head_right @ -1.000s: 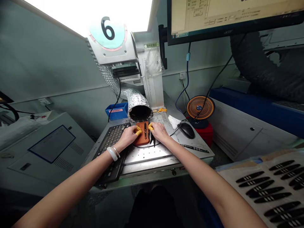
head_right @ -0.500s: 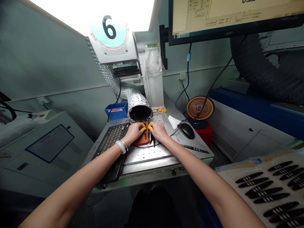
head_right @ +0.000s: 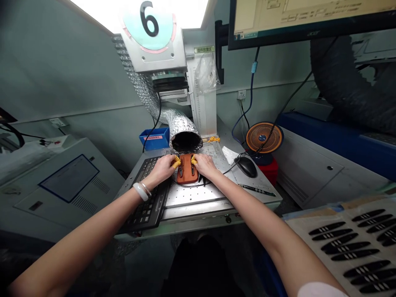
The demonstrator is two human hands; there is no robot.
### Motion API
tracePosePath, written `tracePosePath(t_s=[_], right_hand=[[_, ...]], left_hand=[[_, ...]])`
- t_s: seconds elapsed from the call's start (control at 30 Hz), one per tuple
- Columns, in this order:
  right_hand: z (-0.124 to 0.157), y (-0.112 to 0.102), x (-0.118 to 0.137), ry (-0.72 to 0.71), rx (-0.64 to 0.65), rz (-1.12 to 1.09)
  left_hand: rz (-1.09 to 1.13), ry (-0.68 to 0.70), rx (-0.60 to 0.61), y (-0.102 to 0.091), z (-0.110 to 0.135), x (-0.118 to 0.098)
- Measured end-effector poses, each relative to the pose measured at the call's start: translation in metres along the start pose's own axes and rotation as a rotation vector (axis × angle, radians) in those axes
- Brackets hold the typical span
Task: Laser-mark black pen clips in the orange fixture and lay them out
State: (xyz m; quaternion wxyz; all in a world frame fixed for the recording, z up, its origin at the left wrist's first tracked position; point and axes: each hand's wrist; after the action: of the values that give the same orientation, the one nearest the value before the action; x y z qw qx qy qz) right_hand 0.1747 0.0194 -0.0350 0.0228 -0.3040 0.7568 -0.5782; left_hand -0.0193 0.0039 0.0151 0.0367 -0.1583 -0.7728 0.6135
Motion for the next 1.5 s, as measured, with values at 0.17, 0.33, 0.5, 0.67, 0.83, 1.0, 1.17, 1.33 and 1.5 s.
tracePosePath(t_s=[0.17,0.33,0.5,0.67,0.83,1.0,1.17,1.33,1.5], right_hand=[[-0.003,-0.001,0.004,0.005,0.056,0.076],[-0.002,-0.008,0.007,-0.002,0.109,0.09],[0.0,-0.016,0.011,-0.016,0.146,0.035],[0.004,-0.014,0.013,0.028,0.125,-0.004],[0.015,-0.014,0.01,0.036,-0.026,-0.032],[0.032,-0.02,0.01,0.003,-0.055,-0.047],[0.051,-0.038,0.019,-0.037,-0.12,-0.133],[0.089,-0.071,0.046,-0.055,-0.173,-0.383],[0.14,-0.103,0.082,-0.036,-0.14,-0.674]], left_hand=[[0.038,-0.007,0.007,-0.005,0.018,0.011],[0.08,-0.032,0.003,-0.009,0.027,0.023],[0.099,-0.099,-0.02,-0.017,0.031,0.044],[0.075,-0.215,-0.017,-0.02,0.026,0.062],[0.011,-0.201,0.024,-0.012,0.017,0.069],[-0.041,-0.142,0.046,-0.01,0.009,0.073],[-0.032,-0.008,0.002,-0.027,0.026,0.046],[-0.039,0.37,-0.031,-0.055,0.086,-0.016],[-0.064,0.613,-0.146,-0.074,0.141,-0.058]])
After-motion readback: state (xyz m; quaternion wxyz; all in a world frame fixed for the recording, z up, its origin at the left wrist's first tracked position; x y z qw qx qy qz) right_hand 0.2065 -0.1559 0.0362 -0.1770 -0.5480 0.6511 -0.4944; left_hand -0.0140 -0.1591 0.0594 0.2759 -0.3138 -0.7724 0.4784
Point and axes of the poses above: each hand's wrist, its own z-axis away from the middle knuckle, its own y-axis out of the palm, x = y × z, and after that the axes turned 9 degrees about -y, right-handed
